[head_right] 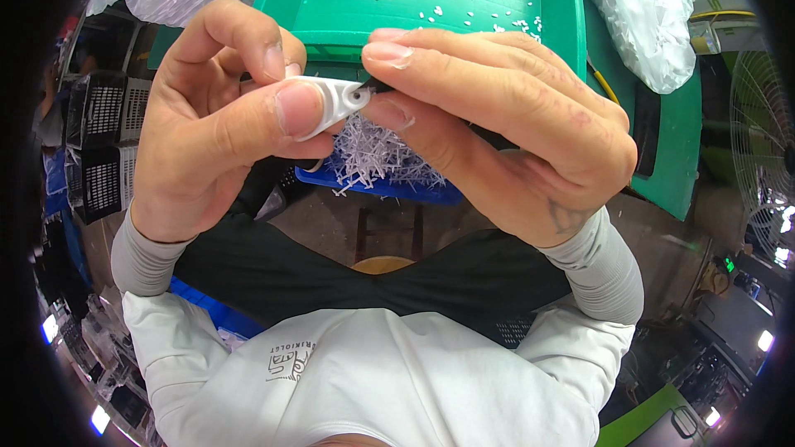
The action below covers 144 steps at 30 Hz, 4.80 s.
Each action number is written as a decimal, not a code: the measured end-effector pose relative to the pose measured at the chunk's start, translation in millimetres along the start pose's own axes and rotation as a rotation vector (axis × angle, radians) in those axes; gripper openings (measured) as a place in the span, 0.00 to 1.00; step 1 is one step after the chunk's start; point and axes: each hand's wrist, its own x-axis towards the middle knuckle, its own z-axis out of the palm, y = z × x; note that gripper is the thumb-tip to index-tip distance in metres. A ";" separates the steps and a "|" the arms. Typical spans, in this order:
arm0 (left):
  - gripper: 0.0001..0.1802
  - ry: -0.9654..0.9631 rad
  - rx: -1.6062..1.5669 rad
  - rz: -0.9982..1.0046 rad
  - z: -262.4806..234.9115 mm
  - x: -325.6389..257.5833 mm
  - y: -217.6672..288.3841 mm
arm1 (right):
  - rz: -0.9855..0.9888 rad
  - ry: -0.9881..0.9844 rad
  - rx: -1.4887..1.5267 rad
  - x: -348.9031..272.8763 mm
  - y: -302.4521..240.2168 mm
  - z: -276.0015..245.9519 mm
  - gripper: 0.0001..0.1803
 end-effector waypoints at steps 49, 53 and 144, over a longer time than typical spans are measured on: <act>0.10 -0.031 0.060 0.265 8.4 3.9 -21.6 | 0.382 0.241 0.260 -1.5 -15.3 11.9 0.16; 0.13 -0.019 0.305 0.452 3.1 8.4 -21.0 | 0.508 0.174 0.325 -0.4 -18.7 9.3 0.17; 0.11 -0.033 0.227 -0.071 -7.1 -2.7 5.7 | 0.068 0.050 0.074 -0.8 1.1 11.1 0.21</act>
